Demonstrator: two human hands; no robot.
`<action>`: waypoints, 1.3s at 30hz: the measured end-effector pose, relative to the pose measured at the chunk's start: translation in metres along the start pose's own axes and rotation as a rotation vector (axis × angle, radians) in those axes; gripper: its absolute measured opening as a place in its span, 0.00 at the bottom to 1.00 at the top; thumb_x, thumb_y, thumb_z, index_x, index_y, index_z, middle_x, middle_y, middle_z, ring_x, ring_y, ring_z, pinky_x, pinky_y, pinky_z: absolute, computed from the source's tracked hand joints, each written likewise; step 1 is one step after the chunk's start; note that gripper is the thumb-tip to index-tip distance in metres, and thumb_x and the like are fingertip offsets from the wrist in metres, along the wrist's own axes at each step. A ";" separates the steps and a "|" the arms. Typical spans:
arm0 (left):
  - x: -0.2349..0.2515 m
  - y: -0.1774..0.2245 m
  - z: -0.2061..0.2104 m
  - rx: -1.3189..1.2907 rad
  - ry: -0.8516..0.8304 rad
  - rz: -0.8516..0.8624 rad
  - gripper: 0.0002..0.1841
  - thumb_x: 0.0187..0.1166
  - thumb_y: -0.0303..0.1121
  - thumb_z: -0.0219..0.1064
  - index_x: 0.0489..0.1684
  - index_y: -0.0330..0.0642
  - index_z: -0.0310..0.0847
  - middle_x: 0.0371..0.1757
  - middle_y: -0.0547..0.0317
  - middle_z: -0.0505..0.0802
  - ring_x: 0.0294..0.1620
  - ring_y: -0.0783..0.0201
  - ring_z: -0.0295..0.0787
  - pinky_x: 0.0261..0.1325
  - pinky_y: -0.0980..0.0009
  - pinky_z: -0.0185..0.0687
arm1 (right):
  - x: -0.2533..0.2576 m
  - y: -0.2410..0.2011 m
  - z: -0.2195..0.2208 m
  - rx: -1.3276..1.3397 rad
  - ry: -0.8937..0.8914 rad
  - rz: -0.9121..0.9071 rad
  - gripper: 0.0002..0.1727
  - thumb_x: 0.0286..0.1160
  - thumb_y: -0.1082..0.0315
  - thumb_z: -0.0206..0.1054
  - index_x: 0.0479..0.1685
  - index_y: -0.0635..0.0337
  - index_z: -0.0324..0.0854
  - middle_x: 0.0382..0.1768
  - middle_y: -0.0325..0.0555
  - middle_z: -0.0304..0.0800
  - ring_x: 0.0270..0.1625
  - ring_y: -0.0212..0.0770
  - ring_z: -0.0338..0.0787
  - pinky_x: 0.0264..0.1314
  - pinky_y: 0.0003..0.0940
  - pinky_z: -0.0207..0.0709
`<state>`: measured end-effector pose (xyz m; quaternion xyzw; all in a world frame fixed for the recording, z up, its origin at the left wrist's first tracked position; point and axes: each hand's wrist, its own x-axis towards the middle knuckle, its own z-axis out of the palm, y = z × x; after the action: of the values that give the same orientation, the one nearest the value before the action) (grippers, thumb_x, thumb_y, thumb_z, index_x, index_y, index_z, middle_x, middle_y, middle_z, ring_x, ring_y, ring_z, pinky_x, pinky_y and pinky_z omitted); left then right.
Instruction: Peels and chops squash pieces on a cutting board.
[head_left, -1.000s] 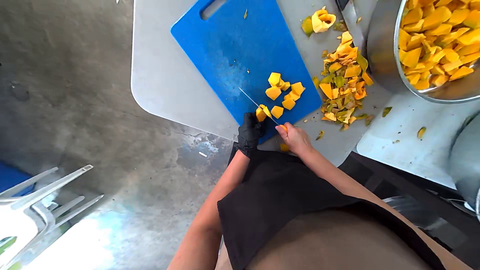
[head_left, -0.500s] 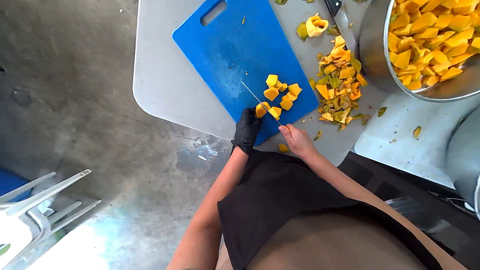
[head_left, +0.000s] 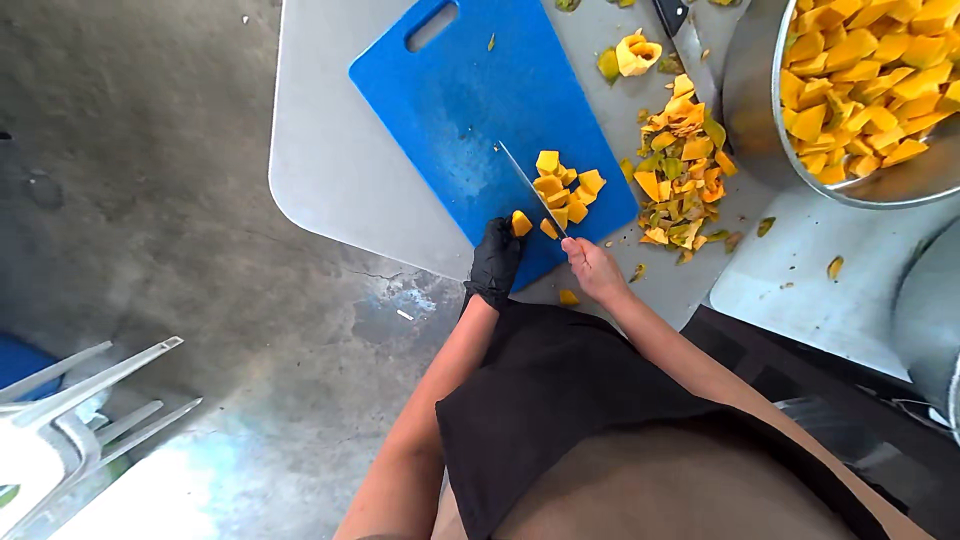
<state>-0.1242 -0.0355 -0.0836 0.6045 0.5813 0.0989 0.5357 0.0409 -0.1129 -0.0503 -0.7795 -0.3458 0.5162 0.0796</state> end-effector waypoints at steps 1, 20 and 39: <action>0.000 0.001 0.000 0.005 -0.003 -0.006 0.19 0.79 0.25 0.65 0.66 0.26 0.75 0.48 0.36 0.91 0.47 0.47 0.91 0.55 0.49 0.85 | -0.002 0.000 -0.001 0.013 -0.004 -0.025 0.31 0.96 0.48 0.44 0.49 0.71 0.80 0.27 0.57 0.80 0.31 0.56 0.83 0.39 0.57 0.77; 0.002 0.001 -0.009 -0.031 -0.061 0.047 0.21 0.81 0.24 0.63 0.72 0.28 0.74 0.55 0.37 0.91 0.53 0.49 0.90 0.60 0.52 0.84 | 0.000 0.005 0.013 0.062 0.016 -0.014 0.32 0.97 0.49 0.43 0.51 0.73 0.81 0.32 0.61 0.83 0.36 0.58 0.86 0.45 0.58 0.78; -0.005 0.002 -0.005 0.120 -0.039 0.027 0.15 0.81 0.31 0.67 0.55 0.26 0.84 0.52 0.34 0.91 0.57 0.42 0.89 0.65 0.46 0.80 | 0.005 -0.010 0.017 -0.209 -0.061 0.043 0.33 0.94 0.44 0.47 0.54 0.71 0.81 0.38 0.67 0.88 0.46 0.67 0.91 0.50 0.65 0.80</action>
<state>-0.1287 -0.0361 -0.0777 0.6451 0.5676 0.0592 0.5082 0.0225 -0.1063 -0.0569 -0.7746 -0.3833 0.5025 -0.0240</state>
